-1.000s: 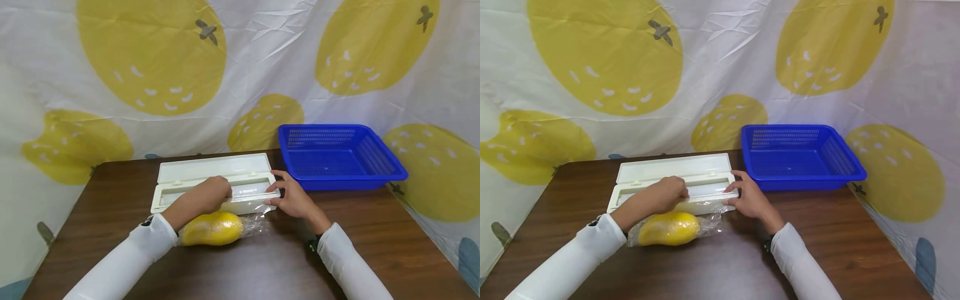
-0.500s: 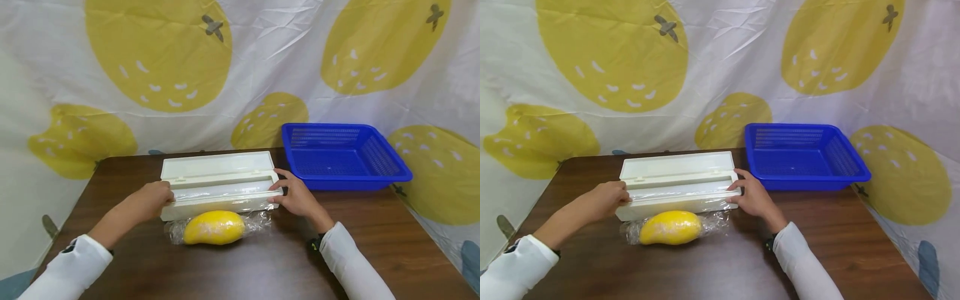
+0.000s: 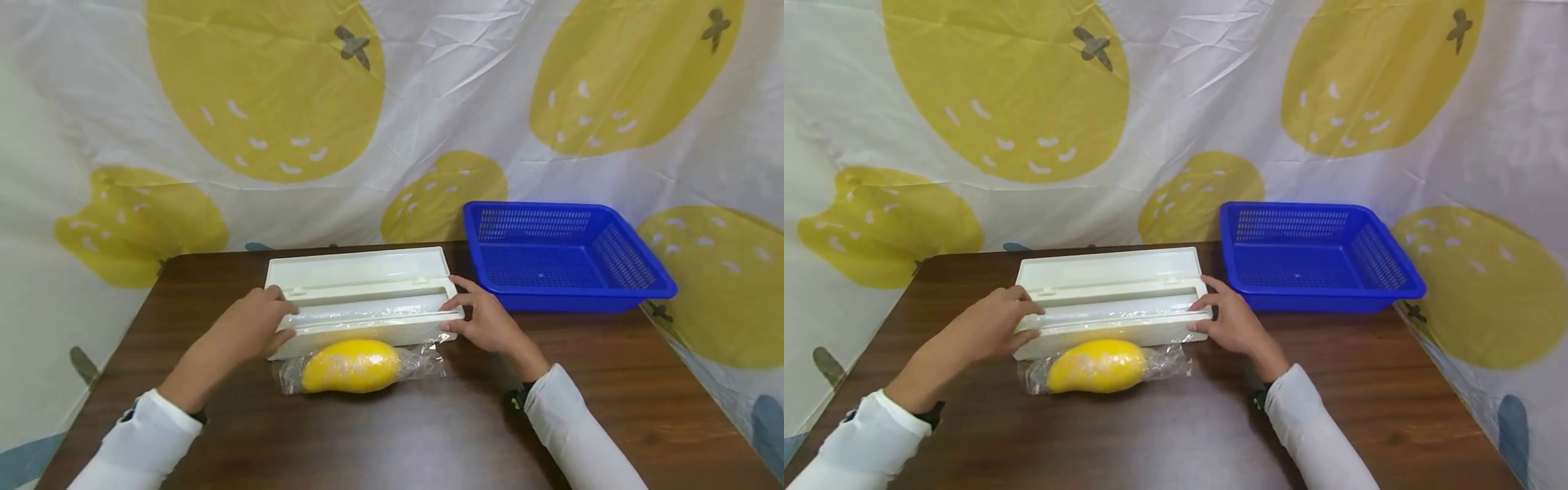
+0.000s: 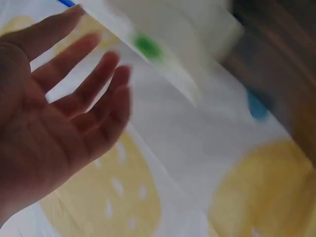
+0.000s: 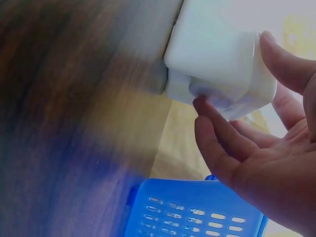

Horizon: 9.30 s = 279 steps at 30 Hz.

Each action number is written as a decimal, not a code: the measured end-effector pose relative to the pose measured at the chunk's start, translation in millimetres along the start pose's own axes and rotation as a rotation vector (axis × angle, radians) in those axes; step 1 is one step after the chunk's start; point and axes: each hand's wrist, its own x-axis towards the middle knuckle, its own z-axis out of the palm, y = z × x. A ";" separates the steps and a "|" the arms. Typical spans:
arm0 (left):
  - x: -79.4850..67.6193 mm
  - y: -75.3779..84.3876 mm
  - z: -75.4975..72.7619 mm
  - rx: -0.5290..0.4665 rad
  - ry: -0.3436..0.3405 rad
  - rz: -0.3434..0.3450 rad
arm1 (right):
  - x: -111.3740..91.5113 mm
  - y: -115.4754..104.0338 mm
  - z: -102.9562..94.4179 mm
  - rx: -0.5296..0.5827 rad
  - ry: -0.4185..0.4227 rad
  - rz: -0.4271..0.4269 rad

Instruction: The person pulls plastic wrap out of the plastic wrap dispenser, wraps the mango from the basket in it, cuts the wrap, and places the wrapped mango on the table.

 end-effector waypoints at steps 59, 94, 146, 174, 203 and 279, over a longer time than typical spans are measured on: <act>-18.9 88.9 67.9 0.215 0.383 0.273 | -24.5 -76.2 31.2 -0.071 -0.196 -0.278; 29.3 93.9 1.9 -0.564 -0.080 -0.002 | -39.0 -110.4 2.0 -0.354 0.228 -0.687; 29.2 153.8 13.5 0.081 0.704 0.081 | -31.7 -104.4 34.1 0.767 0.393 -0.268; 34.2 176.3 31.8 0.005 0.813 -0.050 | -35.7 -108.5 25.8 1.686 0.034 0.121; 40.4 174.8 32.6 -0.141 0.652 0.122 | -27.4 -99.6 36.4 1.437 0.225 0.340; 55.6 144.5 23.5 -2.332 0.523 -0.262 | -40.5 -115.5 35.4 1.864 -0.014 0.007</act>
